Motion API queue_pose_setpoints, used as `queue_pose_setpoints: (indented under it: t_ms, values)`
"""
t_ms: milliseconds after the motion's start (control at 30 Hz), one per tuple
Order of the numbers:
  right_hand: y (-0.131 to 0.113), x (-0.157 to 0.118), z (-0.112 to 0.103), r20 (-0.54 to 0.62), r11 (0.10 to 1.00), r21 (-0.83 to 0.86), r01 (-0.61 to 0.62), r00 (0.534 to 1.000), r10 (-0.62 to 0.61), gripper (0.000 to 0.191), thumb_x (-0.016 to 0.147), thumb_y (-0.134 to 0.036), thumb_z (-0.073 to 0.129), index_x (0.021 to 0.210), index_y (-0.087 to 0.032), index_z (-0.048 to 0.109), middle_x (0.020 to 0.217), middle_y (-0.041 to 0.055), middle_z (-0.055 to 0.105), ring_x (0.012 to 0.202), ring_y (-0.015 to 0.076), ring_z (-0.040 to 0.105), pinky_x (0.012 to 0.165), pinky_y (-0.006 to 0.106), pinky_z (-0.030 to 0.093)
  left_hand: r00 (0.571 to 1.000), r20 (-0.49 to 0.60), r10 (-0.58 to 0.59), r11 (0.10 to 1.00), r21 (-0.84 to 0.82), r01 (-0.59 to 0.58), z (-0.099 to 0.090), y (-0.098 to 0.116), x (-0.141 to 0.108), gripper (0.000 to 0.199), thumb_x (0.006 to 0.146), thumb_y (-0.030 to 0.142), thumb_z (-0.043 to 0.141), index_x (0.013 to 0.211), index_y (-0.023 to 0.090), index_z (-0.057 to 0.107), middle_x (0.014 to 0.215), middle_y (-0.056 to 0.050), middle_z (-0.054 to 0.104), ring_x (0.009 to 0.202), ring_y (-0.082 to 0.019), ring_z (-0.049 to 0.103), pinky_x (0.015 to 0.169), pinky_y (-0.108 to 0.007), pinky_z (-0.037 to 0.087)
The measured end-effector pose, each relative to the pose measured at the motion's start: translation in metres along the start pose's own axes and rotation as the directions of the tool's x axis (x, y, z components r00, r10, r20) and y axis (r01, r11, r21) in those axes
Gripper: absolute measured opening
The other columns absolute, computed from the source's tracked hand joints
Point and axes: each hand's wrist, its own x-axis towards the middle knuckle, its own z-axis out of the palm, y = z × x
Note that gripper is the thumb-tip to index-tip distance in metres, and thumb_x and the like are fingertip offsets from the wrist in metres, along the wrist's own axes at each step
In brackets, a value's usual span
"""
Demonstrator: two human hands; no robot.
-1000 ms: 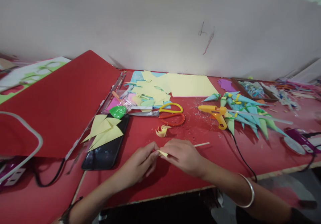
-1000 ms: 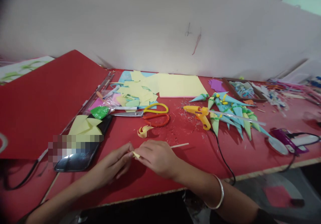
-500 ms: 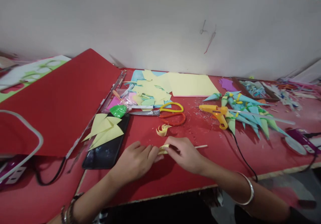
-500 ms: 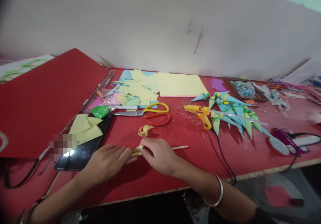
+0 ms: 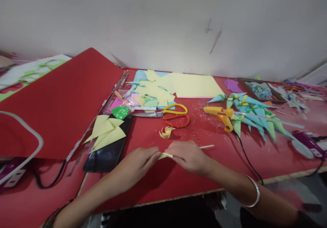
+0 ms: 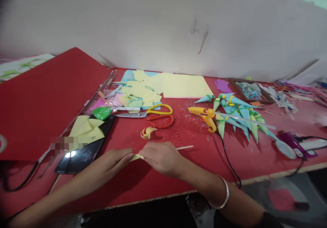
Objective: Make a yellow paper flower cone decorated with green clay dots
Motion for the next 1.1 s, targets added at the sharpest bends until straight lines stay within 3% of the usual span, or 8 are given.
queue_pose_setpoints:
  t_ms: [200, 367, 533, 633, 733, 867, 1000, 1100]
  values:
    - [0.000, -0.001, 0.001, 0.021, 0.957, -0.264, 0.120, 0.993, -0.119, 0.033, 0.093, -0.024, 0.027, 0.087, -0.017, 0.059, 0.081, 0.0013, 0.064, 0.067, 0.0104, 0.055, 0.055, 0.022, 0.035, 0.983, 0.084, -0.162, 0.936, -0.303, 0.181, 0.001, -0.002, 0.002, 0.043, 0.084, 0.044, 0.031, 0.052, 0.017, 0.042, 0.048, 0.004, 0.043, 0.048, -0.011, 0.041, 0.049, -0.021, 0.028]
    - [-0.001, -0.003, 0.000, 0.023, 0.865, -0.446, 0.229, 0.969, -0.244, 0.022, 0.089, -0.014, 0.036, 0.086, -0.021, 0.058, 0.065, -0.0042, 0.060, 0.055, 0.0090, 0.051, 0.047, 0.025, 0.025, 0.936, 0.286, -0.207, 0.706, -0.618, 0.345, 0.009, -0.002, 0.000, 0.049, 0.080, 0.054, 0.033, 0.047, 0.018, 0.038, 0.035, 0.006, 0.036, 0.038, -0.008, 0.032, 0.044, -0.020, 0.028]
    - [-0.001, -0.010, 0.003, -0.001, 0.797, -0.494, 0.347, 0.917, -0.399, 0.018, 0.085, -0.010, 0.043, 0.082, -0.020, 0.057, 0.069, -0.0023, 0.061, 0.054, 0.0091, 0.048, 0.049, 0.026, 0.025, 0.866, 0.416, -0.277, 0.563, -0.660, 0.497, 0.019, -0.002, -0.003, 0.052, 0.075, 0.065, 0.032, 0.050, 0.019, 0.037, 0.028, 0.009, 0.028, 0.029, -0.006, 0.017, 0.034, -0.020, 0.014]
    - [-0.001, -0.010, 0.003, 0.014, 0.871, -0.415, 0.262, 0.959, -0.281, 0.022, 0.087, -0.011, 0.038, 0.086, -0.021, 0.057, 0.066, -0.0019, 0.059, 0.056, 0.0102, 0.049, 0.048, 0.026, 0.024, 0.916, 0.289, -0.279, 0.750, -0.530, 0.396, 0.017, 0.000, -0.004, 0.053, 0.080, 0.062, 0.022, 0.050, 0.020, 0.036, 0.030, 0.007, 0.031, 0.029, -0.008, 0.022, 0.034, -0.021, 0.017]
    - [-0.005, -0.003, -0.003, 0.107, 0.971, -0.193, 0.139, 0.987, -0.120, 0.024, 0.090, -0.017, 0.033, 0.085, -0.018, 0.057, 0.070, 0.0003, 0.060, 0.062, 0.0111, 0.052, 0.049, 0.023, 0.029, 0.994, -0.103, 0.027, 1.000, -0.013, -0.029, 0.006, 0.001, -0.006, 0.052, 0.089, 0.047, 0.020, 0.055, 0.017, 0.047, 0.045, 0.001, 0.048, 0.041, -0.011, 0.037, 0.044, -0.023, 0.023]
    - [-0.012, 0.008, -0.013, 0.160, 0.950, 0.262, -0.173, 0.978, 0.134, 0.021, 0.089, -0.027, 0.041, 0.077, -0.015, 0.055, 0.066, -0.0016, 0.058, 0.060, 0.0080, 0.052, 0.053, 0.017, 0.036, 0.879, -0.089, 0.468, 0.793, 0.480, -0.374, -0.010, -0.003, -0.009, 0.045, 0.093, 0.031, 0.021, 0.064, 0.018, 0.052, 0.050, 0.001, 0.051, 0.044, -0.012, 0.038, 0.049, -0.025, 0.024]
    - [-0.013, 0.009, -0.016, 0.129, 0.938, 0.303, -0.171, 0.982, 0.137, 0.021, 0.089, -0.027, 0.041, 0.078, -0.015, 0.054, 0.066, -0.0017, 0.058, 0.060, 0.0079, 0.053, 0.053, 0.017, 0.037, 0.953, -0.037, 0.301, 0.928, 0.242, -0.284, -0.016, 0.000, -0.010, 0.044, 0.091, 0.034, 0.023, 0.058, 0.018, 0.047, 0.047, 0.003, 0.046, 0.044, -0.011, 0.037, 0.047, -0.023, 0.023]
    - [-0.011, 0.004, -0.014, 0.090, 0.998, -0.035, 0.060, 0.994, -0.056, 0.025, 0.091, -0.022, 0.033, 0.083, -0.015, 0.055, 0.074, 0.0015, 0.061, 0.066, 0.0105, 0.054, 0.053, 0.020, 0.036, 0.999, 0.041, -0.001, 0.980, -0.201, 0.009, -0.011, 0.009, -0.009, 0.045, 0.088, 0.040, 0.023, 0.052, 0.018, 0.038, 0.044, 0.004, 0.041, 0.041, -0.009, 0.037, 0.045, -0.020, 0.026]
